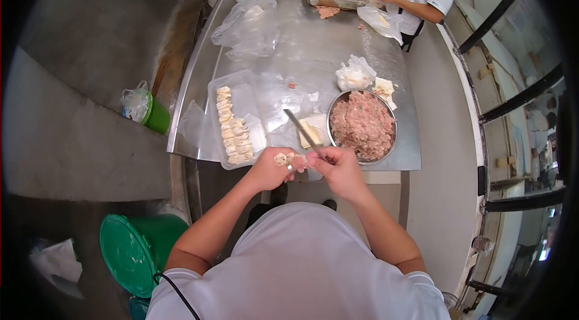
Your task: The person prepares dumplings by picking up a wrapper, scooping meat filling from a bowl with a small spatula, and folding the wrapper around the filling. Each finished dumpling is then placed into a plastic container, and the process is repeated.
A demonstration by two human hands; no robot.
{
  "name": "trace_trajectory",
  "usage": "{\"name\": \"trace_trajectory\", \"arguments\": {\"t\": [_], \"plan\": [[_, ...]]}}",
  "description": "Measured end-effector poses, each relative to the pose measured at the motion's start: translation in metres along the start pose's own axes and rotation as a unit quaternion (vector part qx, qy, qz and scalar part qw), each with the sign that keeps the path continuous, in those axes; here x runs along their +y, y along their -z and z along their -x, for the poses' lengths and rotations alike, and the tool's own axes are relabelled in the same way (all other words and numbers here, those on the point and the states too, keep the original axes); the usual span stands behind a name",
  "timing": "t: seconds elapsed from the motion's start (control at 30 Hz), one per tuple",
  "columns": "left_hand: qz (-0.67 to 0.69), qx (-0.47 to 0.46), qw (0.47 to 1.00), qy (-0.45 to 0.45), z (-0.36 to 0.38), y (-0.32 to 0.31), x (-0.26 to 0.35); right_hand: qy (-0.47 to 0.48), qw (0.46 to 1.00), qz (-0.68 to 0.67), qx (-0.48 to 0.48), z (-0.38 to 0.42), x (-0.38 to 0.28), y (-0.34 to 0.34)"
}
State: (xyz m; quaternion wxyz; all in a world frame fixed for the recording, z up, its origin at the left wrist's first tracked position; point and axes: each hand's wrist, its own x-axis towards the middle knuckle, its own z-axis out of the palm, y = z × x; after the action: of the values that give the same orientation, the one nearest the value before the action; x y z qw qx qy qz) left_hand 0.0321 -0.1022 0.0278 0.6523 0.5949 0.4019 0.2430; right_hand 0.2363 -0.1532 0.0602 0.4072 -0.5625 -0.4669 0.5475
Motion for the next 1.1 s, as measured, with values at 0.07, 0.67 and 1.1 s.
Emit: {"name": "trace_trajectory", "arguments": {"t": [0.07,0.67,1.1], "plan": [[0.077,0.026,0.997,0.016,-0.002,0.014,-0.013,0.011,1.0,-0.011,-0.001,-0.002,0.005,-0.002],[0.102,0.36,0.926,0.054,-0.076,0.192,-0.056,-0.041,0.996,-0.064,0.042,0.006,0.039,0.012],[-0.509,0.11,0.841,0.151,-0.097,0.202,-0.058,-0.054,0.996,-0.052,0.056,0.015,0.055,0.022]]}}
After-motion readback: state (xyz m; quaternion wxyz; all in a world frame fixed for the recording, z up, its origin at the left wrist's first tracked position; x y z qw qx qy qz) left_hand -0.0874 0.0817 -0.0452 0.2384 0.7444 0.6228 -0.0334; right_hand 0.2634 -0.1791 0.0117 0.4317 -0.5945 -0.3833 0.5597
